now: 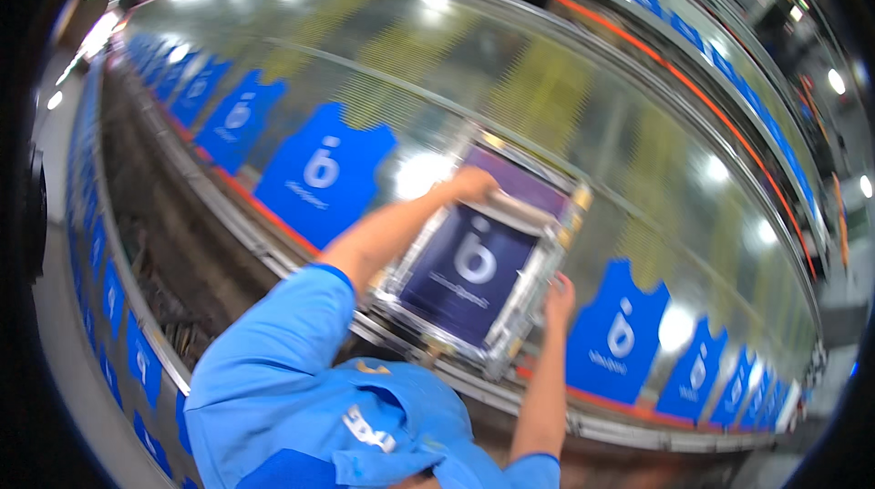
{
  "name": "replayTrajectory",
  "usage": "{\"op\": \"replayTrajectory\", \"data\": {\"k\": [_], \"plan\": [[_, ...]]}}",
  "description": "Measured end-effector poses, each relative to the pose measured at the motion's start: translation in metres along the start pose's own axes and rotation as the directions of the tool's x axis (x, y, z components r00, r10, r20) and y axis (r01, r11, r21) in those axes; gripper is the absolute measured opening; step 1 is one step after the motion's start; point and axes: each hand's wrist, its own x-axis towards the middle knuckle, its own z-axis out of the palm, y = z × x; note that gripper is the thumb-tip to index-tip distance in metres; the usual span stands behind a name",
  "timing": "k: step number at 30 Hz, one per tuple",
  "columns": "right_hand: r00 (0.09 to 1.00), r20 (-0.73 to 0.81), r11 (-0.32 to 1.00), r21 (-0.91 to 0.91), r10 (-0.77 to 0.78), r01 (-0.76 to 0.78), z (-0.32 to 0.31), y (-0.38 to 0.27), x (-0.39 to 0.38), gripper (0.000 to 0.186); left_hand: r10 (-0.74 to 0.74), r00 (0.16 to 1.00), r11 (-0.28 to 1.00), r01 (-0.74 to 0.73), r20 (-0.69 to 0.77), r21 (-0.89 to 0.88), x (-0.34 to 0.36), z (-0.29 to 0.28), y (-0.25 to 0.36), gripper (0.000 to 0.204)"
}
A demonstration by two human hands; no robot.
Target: The person uses a squeegee to apply white ink through a screen printing frame onto a blue jersey on a conveyor belt. The person repeatedly pulls the squeegee across the frame to transfer ink, then lifts the frame to move to the next jersey.
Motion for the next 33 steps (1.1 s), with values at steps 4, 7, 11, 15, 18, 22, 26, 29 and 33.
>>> {"op": "replayTrajectory", "data": {"k": [4, 7, 11, 15, 18, 22, 26, 29, 33], "plan": [[0.988, -0.142, 0.998, 0.021, -0.052, 0.056, -0.016, 0.026, 0.032, 0.028, 0.012, 0.985, 1.0, -0.016, -0.171, -0.018, -0.068, 0.027, 0.044, 0.035], [0.989, -0.145, 0.984, 0.17, -0.025, 0.05, -0.008, 0.005, 0.023, 0.028, -0.038, 0.983, 0.991, 0.013, -0.179, -0.135, -0.155, 0.065, 0.064, 0.036], [0.975, -0.186, 0.971, 0.182, -0.119, 0.153, -0.009, 0.01, 0.029, 0.026, -0.049, 0.975, 0.983, 0.009, -0.219, -0.182, -0.277, 0.125, 0.103, 0.037], [0.868, -0.318, 0.92, -0.219, -0.382, 0.325, 0.007, -0.009, 0.03, 0.025, 0.013, 0.951, 0.966, -0.092, -0.31, -0.242, -0.325, 0.148, 0.094, 0.038], [0.853, -0.301, 0.905, -0.131, -0.426, 0.405, 0.033, -0.003, 0.037, 0.027, -0.055, 0.978, 0.976, 0.01, -0.201, -0.219, -0.328, 0.102, 0.069, 0.038], [0.841, -0.279, 0.879, -0.267, -0.463, 0.396, 0.183, -0.047, -0.012, 0.027, -0.136, 0.945, 0.99, 0.137, -0.298, -0.019, -0.375, 0.058, -0.044, 0.025], [0.891, -0.273, 0.931, -0.153, -0.363, 0.332, 0.294, -0.062, -0.037, 0.025, -0.198, 0.962, 0.98, 0.2, -0.188, -0.012, -0.41, 0.008, -0.157, 0.022], [0.912, -0.298, 0.959, -0.04, -0.281, 0.282, 0.377, -0.09, -0.068, 0.024, -0.113, 0.983, 0.993, 0.117, -0.146, 0.022, -0.444, -0.024, -0.227, 0.026], [0.9, -0.319, 0.953, -0.046, -0.298, 0.299, 0.432, -0.107, -0.078, 0.023, -0.032, 0.989, 0.984, 0.057, -0.147, 0.17, -0.469, -0.036, -0.279, 0.039]]}}
